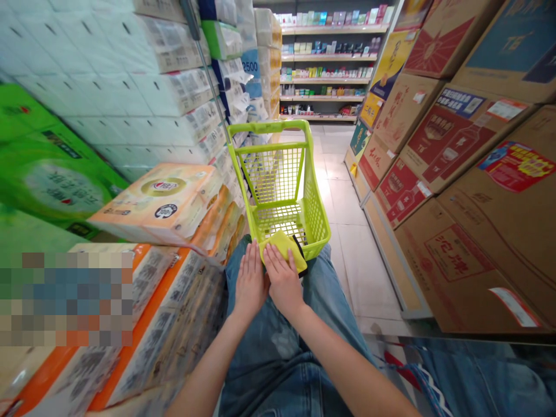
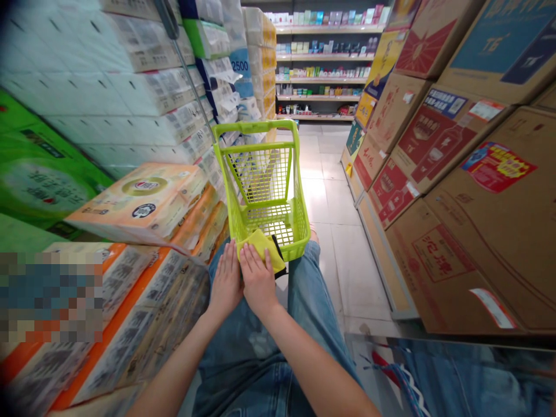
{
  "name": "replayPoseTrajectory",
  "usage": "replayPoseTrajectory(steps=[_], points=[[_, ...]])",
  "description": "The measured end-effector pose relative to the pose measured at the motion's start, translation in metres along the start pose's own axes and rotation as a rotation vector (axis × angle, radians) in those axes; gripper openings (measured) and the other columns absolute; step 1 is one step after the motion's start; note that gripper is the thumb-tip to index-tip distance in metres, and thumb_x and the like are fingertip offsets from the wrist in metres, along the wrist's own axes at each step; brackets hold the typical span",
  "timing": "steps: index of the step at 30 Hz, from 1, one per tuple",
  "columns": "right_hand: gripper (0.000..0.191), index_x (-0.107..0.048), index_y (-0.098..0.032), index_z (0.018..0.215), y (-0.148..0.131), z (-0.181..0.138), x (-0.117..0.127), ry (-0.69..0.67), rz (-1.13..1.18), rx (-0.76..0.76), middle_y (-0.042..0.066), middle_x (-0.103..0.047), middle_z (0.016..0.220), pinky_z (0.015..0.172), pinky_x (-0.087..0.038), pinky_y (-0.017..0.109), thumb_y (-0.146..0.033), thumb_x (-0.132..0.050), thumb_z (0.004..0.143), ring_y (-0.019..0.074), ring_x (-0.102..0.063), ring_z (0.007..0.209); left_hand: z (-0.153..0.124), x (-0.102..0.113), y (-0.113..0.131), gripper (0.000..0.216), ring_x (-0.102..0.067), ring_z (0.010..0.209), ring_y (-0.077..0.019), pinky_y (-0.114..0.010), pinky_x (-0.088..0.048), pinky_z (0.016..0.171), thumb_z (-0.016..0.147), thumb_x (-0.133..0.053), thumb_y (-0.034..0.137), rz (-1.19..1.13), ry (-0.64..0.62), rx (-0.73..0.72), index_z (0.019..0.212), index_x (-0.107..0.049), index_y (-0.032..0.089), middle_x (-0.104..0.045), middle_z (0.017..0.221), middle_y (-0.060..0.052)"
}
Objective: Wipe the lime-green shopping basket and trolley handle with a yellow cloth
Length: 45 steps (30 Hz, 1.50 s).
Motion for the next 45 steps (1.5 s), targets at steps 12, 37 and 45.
replayPoseTrajectory(steps=[12, 37, 45], points=[[0.078, -0.039, -0.022, 0.150, 0.108, -0.034, 0.060, 0.103, -0.090, -0.123, 0.008, -0.053, 0.147, 0.123, -0.003, 0.053, 0.005, -0.035, 0.076, 0.0180, -0.043, 0.141, 0.002, -0.001, 0.005, 0.083, -0.019, 0.151, -0.0302, -0.051, -0.032, 0.119, 0.089, -0.048, 0.013, 0.016, 0.009, 0.011, 0.158, -0.002, 0.012, -0.024, 0.162, -0.019], [0.082, -0.035, -0.022, 0.152, 0.090, -0.029, 0.056, 0.034, -0.073, -0.074, 0.008, -0.052, 0.148, 0.123, -0.001, 0.053, 0.005, -0.037, 0.075, 0.0175, -0.042, 0.141, 0.002, -0.002, 0.003, 0.083, -0.020, 0.151, -0.0311, -0.053, -0.033, 0.117, 0.090, -0.047, 0.014, -0.013, 0.014, 0.002, 0.158, 0.000, 0.013, -0.024, 0.162, -0.020], [0.084, -0.038, -0.022, 0.151, 0.116, -0.032, 0.065, 0.108, -0.067, -0.226, 0.007, -0.049, 0.150, 0.123, -0.009, 0.054, 0.006, -0.035, 0.072, 0.0190, -0.040, 0.143, 0.002, -0.002, 0.003, 0.083, -0.020, 0.151, -0.0319, -0.053, -0.034, 0.117, 0.089, -0.048, 0.013, -0.004, 0.014, 0.009, 0.158, -0.001, 0.013, -0.023, 0.162, -0.020]])
Point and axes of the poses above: each hand's wrist, its own z-axis towards the middle knuckle, its own x-axis out of the back of the hand, y = z × x, the point moved 2 cm from there along z, towards the middle knuckle
